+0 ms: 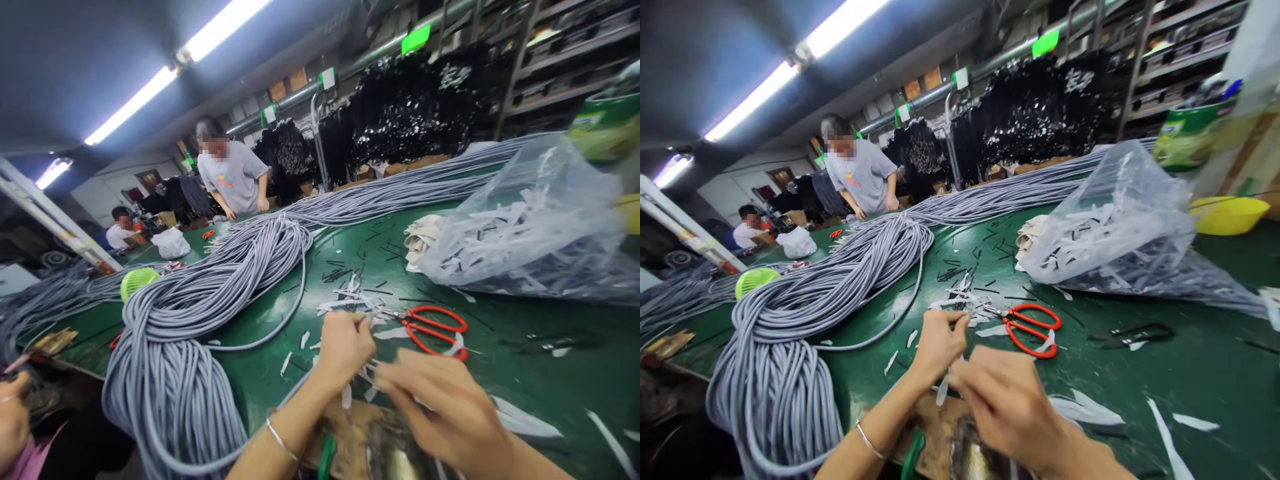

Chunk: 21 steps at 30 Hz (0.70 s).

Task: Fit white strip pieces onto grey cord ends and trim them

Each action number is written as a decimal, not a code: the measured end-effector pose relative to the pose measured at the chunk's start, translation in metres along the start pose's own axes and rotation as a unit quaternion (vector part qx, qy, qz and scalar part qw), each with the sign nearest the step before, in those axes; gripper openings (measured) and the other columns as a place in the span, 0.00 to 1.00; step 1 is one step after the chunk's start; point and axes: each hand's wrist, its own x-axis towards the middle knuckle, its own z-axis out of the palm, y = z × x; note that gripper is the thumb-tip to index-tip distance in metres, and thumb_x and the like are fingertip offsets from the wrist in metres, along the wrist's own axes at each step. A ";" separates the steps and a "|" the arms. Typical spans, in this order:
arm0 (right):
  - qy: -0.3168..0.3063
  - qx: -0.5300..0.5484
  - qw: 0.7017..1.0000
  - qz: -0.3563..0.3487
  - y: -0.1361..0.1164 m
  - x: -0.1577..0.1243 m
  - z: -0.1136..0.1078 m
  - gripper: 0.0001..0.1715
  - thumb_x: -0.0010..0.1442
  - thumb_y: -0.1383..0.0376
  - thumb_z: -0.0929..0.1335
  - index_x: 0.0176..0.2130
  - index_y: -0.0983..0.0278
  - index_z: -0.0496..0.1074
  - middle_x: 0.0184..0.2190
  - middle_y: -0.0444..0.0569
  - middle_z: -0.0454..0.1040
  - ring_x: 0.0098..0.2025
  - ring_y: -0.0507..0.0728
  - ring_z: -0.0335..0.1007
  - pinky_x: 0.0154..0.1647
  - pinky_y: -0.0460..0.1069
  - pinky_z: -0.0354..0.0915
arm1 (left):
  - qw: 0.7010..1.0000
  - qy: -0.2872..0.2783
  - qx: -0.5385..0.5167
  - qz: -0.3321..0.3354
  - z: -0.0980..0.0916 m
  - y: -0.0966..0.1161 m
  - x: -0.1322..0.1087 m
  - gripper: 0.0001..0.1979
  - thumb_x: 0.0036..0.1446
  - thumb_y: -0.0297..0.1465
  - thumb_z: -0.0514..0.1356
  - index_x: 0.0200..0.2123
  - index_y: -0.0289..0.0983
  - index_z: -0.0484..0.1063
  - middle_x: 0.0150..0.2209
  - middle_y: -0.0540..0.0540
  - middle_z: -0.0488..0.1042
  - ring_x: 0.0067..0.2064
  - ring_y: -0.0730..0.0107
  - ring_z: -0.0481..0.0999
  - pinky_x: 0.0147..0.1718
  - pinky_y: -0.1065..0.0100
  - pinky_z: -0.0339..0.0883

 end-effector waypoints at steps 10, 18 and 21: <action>0.004 -0.101 0.993 0.063 0.032 0.002 0.001 0.22 0.70 0.64 0.59 0.29 0.62 0.73 0.22 0.45 0.78 0.22 0.52 0.75 0.27 0.45 0.66 | 0.942 0.034 -0.329 -0.059 -0.004 0.005 0.000 0.13 0.52 0.35 0.60 0.29 0.32 0.81 0.23 0.46 0.72 0.21 0.74 0.65 0.22 0.72 0.59; 0.009 -0.036 0.993 0.109 0.027 0.006 0.001 0.19 0.68 0.64 0.61 0.27 0.62 0.71 0.20 0.44 0.76 0.18 0.50 0.70 0.21 0.44 0.64 | 0.970 0.033 -0.243 0.001 -0.009 0.016 -0.007 0.12 0.53 0.32 0.59 0.27 0.34 0.81 0.21 0.47 0.70 0.23 0.73 0.64 0.23 0.71 0.55; 0.020 -0.011 0.996 0.086 0.013 0.004 0.002 0.17 0.66 0.68 0.62 0.27 0.62 0.70 0.19 0.44 0.74 0.18 0.50 0.68 0.21 0.44 0.63 | 0.981 0.059 -0.183 -0.010 -0.008 0.015 -0.004 0.09 0.51 0.28 0.60 0.27 0.34 0.81 0.21 0.46 0.72 0.24 0.71 0.66 0.25 0.70 0.56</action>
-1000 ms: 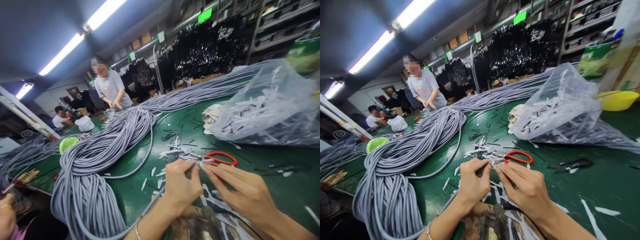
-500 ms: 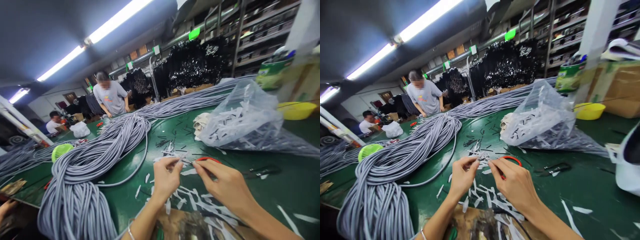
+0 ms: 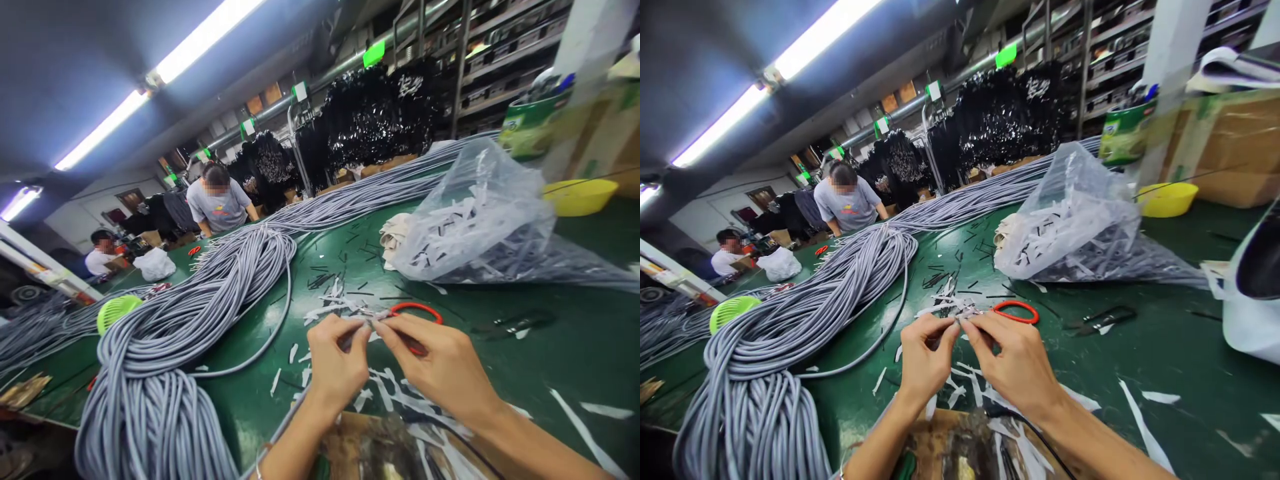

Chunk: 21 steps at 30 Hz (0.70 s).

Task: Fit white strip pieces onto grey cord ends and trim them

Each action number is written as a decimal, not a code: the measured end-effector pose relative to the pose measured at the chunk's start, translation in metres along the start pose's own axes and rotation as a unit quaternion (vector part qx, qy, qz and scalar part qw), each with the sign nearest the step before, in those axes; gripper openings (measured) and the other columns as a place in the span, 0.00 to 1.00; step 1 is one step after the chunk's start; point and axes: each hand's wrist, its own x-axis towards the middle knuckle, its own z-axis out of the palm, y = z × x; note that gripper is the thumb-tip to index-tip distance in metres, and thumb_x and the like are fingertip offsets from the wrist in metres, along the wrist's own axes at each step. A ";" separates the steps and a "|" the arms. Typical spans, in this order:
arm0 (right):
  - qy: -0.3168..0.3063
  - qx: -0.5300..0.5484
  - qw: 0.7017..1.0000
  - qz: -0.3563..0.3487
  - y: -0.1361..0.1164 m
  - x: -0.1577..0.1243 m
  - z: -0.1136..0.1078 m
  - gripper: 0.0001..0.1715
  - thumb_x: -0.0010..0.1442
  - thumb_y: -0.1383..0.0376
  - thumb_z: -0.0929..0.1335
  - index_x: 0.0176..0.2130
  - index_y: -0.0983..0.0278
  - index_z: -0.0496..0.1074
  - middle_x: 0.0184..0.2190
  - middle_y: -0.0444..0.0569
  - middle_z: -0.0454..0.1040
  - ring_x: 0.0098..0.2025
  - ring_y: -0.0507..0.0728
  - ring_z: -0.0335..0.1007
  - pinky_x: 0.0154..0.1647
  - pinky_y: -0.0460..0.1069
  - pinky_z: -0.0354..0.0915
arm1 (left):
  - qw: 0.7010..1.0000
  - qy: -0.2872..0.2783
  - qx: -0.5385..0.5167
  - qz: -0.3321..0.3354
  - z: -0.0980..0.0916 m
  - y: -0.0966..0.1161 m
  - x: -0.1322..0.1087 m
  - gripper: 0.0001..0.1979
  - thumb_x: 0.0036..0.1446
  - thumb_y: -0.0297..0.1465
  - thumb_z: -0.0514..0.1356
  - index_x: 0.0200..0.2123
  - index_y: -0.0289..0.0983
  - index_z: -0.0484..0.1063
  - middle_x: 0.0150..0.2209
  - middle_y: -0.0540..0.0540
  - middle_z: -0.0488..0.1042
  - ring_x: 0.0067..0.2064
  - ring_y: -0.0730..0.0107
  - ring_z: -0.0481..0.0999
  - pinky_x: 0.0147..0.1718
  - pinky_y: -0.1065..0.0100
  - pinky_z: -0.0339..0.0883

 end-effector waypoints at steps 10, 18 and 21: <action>-0.004 -0.139 0.990 -0.039 0.015 -0.002 -0.001 0.21 0.69 0.65 0.59 0.28 0.63 0.73 0.22 0.47 0.77 0.23 0.52 0.73 0.25 0.46 0.61 | 0.984 -0.075 -0.124 -0.105 -0.005 -0.008 0.013 0.28 0.52 0.53 0.55 0.21 0.32 0.73 0.15 0.55 0.53 0.19 0.79 0.50 0.19 0.73 0.45; -0.002 -0.112 0.994 -0.012 0.018 0.003 -0.001 0.23 0.69 0.63 0.59 0.27 0.62 0.74 0.22 0.46 0.77 0.23 0.52 0.74 0.24 0.46 0.65 | 0.961 -0.141 -0.206 -0.119 -0.007 0.002 0.005 0.33 0.43 0.62 0.59 0.20 0.34 0.67 0.15 0.58 0.50 0.17 0.82 0.46 0.17 0.73 0.38; 0.002 -0.076 0.997 -0.010 0.016 0.006 -0.002 0.22 0.68 0.64 0.60 0.26 0.63 0.74 0.21 0.46 0.77 0.22 0.52 0.74 0.25 0.45 0.67 | 0.947 -0.156 -0.240 -0.147 -0.008 0.005 0.007 0.33 0.40 0.62 0.61 0.21 0.34 0.66 0.15 0.59 0.51 0.16 0.84 0.45 0.16 0.73 0.37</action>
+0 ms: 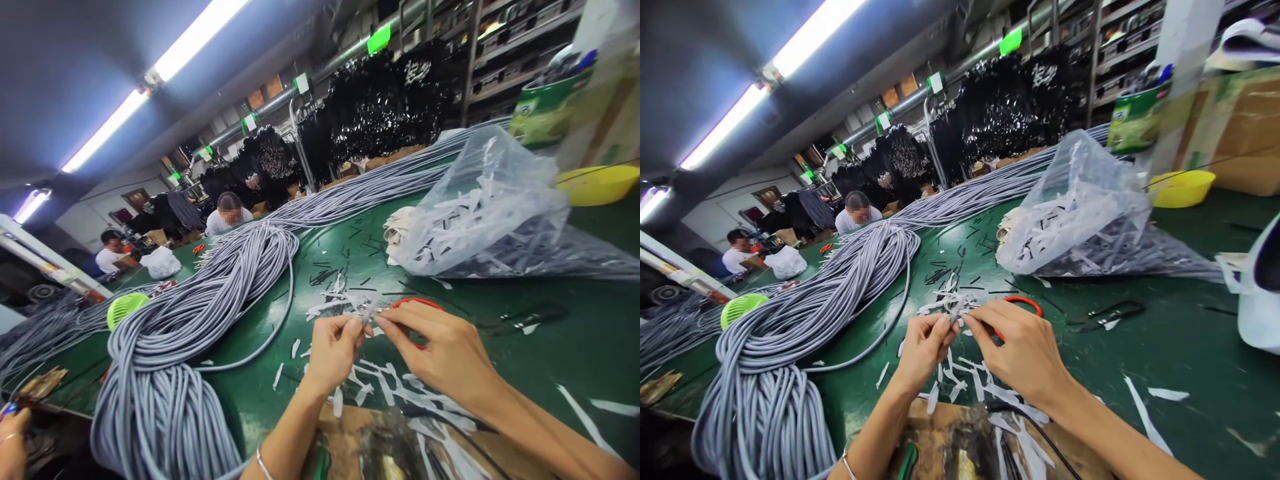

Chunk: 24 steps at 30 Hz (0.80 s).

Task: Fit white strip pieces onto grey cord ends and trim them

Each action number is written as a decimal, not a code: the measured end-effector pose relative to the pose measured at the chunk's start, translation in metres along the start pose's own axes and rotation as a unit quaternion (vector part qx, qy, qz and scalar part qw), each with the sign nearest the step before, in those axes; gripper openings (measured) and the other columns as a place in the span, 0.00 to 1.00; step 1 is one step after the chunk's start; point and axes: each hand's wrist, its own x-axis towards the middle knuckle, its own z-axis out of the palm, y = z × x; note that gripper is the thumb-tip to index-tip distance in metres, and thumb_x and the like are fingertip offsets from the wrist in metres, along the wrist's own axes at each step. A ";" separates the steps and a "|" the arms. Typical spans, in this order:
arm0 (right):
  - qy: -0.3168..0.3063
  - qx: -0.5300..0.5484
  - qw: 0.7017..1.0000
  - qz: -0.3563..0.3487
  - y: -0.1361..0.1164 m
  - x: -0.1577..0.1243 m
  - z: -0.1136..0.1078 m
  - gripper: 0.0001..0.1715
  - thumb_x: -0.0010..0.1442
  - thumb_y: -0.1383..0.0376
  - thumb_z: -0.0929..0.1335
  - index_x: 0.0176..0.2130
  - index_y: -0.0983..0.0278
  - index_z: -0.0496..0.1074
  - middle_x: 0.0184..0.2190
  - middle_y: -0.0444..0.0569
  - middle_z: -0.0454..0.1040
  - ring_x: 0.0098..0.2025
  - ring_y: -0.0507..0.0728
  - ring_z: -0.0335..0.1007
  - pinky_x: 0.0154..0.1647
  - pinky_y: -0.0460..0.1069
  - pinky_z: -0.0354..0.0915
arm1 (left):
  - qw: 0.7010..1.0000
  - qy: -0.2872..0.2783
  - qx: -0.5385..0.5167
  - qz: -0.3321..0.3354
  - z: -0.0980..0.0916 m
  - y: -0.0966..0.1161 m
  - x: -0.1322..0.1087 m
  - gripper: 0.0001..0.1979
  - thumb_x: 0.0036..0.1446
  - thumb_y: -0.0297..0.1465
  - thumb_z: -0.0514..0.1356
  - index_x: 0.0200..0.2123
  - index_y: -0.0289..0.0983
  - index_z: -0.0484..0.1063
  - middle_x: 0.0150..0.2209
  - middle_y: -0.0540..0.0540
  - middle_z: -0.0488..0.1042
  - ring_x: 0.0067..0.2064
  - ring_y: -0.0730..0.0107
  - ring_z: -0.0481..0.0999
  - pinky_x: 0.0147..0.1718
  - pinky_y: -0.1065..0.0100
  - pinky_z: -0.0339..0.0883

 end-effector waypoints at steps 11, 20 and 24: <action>-0.113 0.275 0.933 0.200 0.002 -0.004 0.003 0.24 0.62 0.52 0.64 0.23 0.62 0.76 0.18 0.46 0.75 0.19 0.54 0.70 0.16 0.45 0.64 | 0.989 -0.068 -0.114 -0.061 0.000 0.004 -0.002 0.32 0.36 0.59 0.67 0.23 0.35 0.63 0.15 0.61 0.50 0.15 0.88 0.42 0.14 0.75 0.32; -0.114 0.297 0.924 0.210 -0.006 0.002 -0.002 0.26 0.62 0.49 0.64 0.22 0.62 0.73 0.18 0.46 0.75 0.19 0.53 0.69 0.17 0.45 0.65 | 0.980 -0.118 -0.153 -0.043 0.001 -0.001 -0.002 0.30 0.40 0.58 0.66 0.24 0.36 0.62 0.16 0.61 0.48 0.14 0.87 0.41 0.14 0.76 0.33; -0.040 0.155 0.982 0.103 -0.003 0.004 -0.004 0.19 0.64 0.59 0.64 0.25 0.60 0.75 0.20 0.46 0.77 0.19 0.54 0.71 0.19 0.47 0.66 | 0.999 -0.012 -0.036 0.024 0.006 -0.001 -0.005 0.33 0.41 0.62 0.62 0.22 0.35 0.64 0.15 0.59 0.50 0.17 0.84 0.46 0.16 0.74 0.38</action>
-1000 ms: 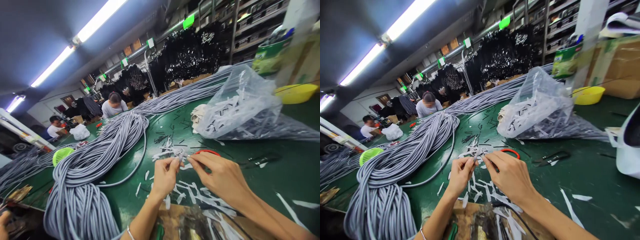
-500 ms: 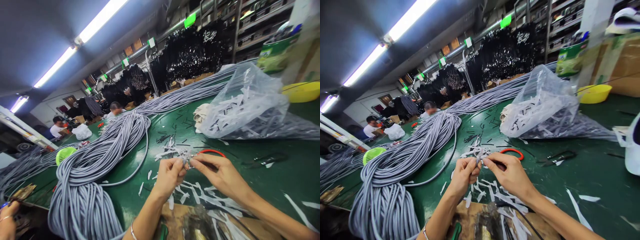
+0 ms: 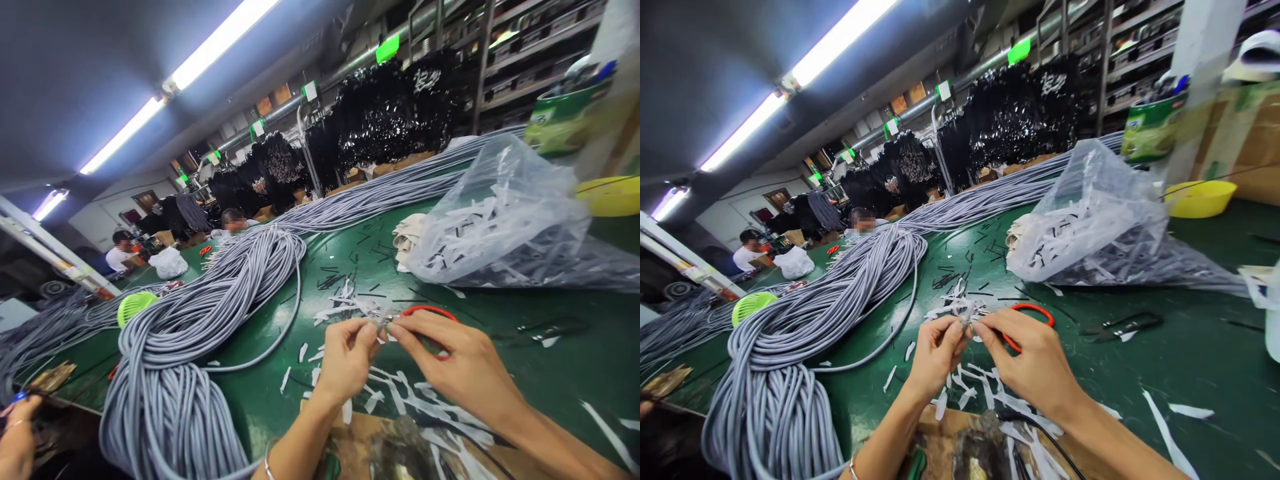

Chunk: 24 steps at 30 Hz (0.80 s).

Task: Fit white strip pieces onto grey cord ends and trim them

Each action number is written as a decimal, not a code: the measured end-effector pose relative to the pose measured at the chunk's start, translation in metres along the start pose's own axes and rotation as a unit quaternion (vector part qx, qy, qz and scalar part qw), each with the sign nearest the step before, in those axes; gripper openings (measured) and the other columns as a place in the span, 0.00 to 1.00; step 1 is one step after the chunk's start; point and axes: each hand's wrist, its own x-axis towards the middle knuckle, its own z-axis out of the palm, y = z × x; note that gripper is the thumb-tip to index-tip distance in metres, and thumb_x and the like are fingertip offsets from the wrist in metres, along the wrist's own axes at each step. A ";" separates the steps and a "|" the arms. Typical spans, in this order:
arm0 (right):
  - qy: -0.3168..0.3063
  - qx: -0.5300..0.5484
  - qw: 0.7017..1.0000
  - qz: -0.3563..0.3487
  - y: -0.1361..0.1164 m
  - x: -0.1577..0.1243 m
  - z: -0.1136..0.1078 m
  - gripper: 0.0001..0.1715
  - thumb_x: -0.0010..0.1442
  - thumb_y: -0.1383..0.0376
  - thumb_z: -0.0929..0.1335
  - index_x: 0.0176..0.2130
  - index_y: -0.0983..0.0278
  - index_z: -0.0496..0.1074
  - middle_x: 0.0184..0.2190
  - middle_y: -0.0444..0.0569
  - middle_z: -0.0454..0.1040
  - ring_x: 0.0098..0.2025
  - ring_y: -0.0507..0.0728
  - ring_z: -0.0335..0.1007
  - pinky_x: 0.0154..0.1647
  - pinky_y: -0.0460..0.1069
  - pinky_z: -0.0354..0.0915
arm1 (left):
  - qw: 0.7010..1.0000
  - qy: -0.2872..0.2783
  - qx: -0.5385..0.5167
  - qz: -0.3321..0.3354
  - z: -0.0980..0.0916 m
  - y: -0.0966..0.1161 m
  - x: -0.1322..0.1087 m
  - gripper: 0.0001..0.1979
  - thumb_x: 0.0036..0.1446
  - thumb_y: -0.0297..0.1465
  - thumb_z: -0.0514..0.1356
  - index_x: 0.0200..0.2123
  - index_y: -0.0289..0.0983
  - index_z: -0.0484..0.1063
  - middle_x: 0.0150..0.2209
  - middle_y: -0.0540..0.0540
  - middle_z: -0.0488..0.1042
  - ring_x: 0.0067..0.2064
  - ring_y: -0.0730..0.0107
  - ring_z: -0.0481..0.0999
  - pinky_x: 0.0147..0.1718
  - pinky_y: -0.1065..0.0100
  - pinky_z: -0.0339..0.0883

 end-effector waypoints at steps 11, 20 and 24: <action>0.008 -0.019 0.990 -0.140 -0.011 -0.022 0.009 0.14 0.64 0.67 0.63 0.29 0.60 0.74 0.19 0.44 0.74 0.19 0.51 0.69 0.23 0.47 0.65 | 0.988 0.143 0.001 -0.053 -0.008 -0.004 0.018 0.24 0.46 0.52 0.63 0.25 0.35 0.66 0.16 0.59 0.55 0.15 0.84 0.49 0.15 0.77 0.41; 0.039 -0.049 0.998 0.006 -0.002 -0.005 0.008 0.19 0.63 0.53 0.64 0.32 0.64 0.75 0.16 0.42 0.69 0.12 0.49 0.57 0.12 0.45 0.57 | 0.960 0.183 0.174 0.124 -0.003 -0.008 0.000 0.10 0.51 0.34 0.62 0.28 0.34 0.79 0.27 0.45 0.76 0.28 0.70 0.73 0.28 0.72 0.65; 0.080 -0.067 0.994 0.032 -0.005 -0.012 0.008 0.16 0.64 0.54 0.65 0.31 0.62 0.72 0.17 0.41 0.68 0.14 0.49 0.61 0.15 0.44 0.60 | 0.929 0.212 0.253 0.168 -0.004 -0.006 -0.003 0.07 0.51 0.30 0.61 0.28 0.35 0.79 0.25 0.46 0.75 0.26 0.70 0.72 0.25 0.72 0.61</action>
